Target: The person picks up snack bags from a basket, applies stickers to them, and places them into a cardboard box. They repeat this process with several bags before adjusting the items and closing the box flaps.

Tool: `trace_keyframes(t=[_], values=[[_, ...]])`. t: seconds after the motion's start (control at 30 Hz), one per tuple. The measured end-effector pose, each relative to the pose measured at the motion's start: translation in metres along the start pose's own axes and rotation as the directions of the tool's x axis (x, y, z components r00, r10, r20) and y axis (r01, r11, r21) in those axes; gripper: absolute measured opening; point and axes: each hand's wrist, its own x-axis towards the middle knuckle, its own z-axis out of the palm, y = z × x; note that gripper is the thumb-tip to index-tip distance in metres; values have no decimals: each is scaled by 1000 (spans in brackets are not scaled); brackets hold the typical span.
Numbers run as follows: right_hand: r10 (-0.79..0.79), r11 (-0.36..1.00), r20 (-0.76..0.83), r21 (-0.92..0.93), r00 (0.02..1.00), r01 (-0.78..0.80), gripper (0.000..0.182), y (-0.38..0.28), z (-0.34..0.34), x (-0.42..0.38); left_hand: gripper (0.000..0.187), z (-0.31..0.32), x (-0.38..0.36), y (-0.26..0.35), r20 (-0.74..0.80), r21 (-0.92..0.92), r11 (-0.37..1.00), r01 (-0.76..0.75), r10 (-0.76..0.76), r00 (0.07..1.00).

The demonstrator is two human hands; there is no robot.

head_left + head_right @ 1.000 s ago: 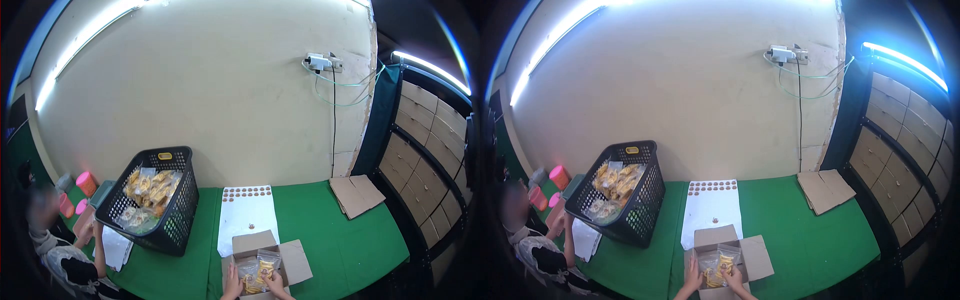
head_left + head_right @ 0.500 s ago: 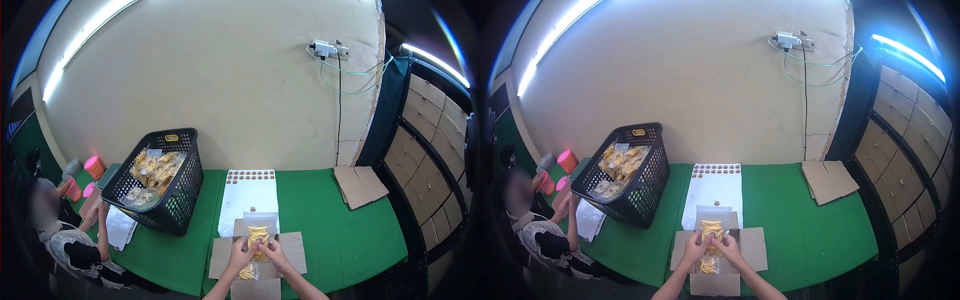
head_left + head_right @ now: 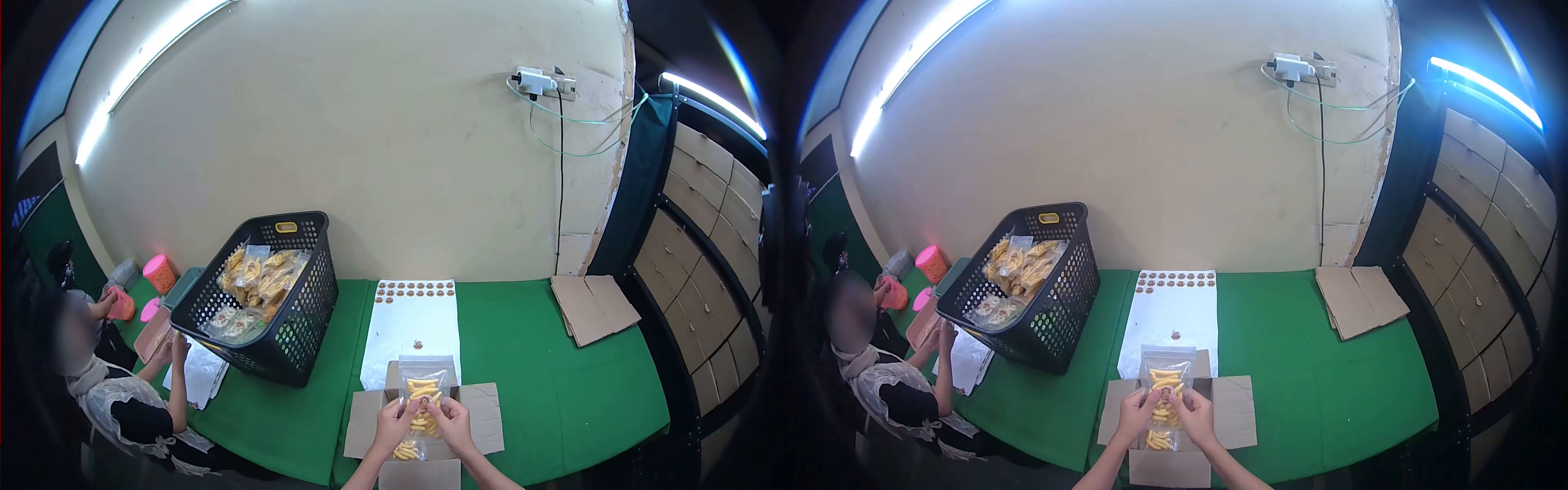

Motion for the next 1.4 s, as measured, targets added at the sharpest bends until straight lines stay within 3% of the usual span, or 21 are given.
trace_keyframes(t=[0.13, 0.23, 0.33, 0.43, 0.53, 0.73, 0.83, 0.93, 1.03, 1.13, 1.23, 1.4], values=[[19, 999, 4, 32, 1000, -19, 13, 16, -6, 5, 26, 0, 1, -27, 25, -49, 997, 55, -54, 998], [144, 985, -3, 100, 990, -143, 13, 2, -5, 3, 27, -3, 0, -33, 64, 185, 977, 106, -119, 991], [99, 993, 54, -63, 994, -95, 14, 3, -14, 8, 28, 7, -6, -16, 47, 108, 991, -78, 73, 996], [49, 997, 4, 60, 999, -50, 17, -19, -3, 4, 29, 15, -6, -13, 55, 27, 991, -134, 132, 990], [-23, 998, -57, -66, 998, 19, 18, -5, -8, 6, 28, 17, -8, -22, 77, 13, 997, -81, 80, 994], [-40, 995, -96, -97, 995, 31, 21, -9, -7, 0, 25, 18, -12, -23, 78, 9, 993, -115, 114, 990], [-18, 999, -105, -38, 994, 14, 24, 3, -9, 0, 25, 18, -17, -24, 78, -82, 996, -29, 35, 996], [6, 991, -55, -133, 998, -14, 25, 3, -16, 2, 27, 15, -15, -47, 89, 27, 999, 21, -24, 996], [-31, 989, -11, -146, 999, 29, 25, 5, -13, 1, 31, 18, -8, -42, 8, -51, 998, 36, -35, 999], [-62, 949, 32, -307, 998, 68, 24, 21, -12, 5, 31, 11, 1, -24, 10, 111, 973, 202, -205, 979], [5, 974, -1, -226, 1000, -5, 20, 5, -7, 0, 29, 15, 1, -41, 3, -3, 995, 103, -103, 995], [33, 998, -20, -48, 999, -34, 15, -7, -5, -3, 23, 12, -3, -19, 45, 37, 997, -69, 68, 997]])
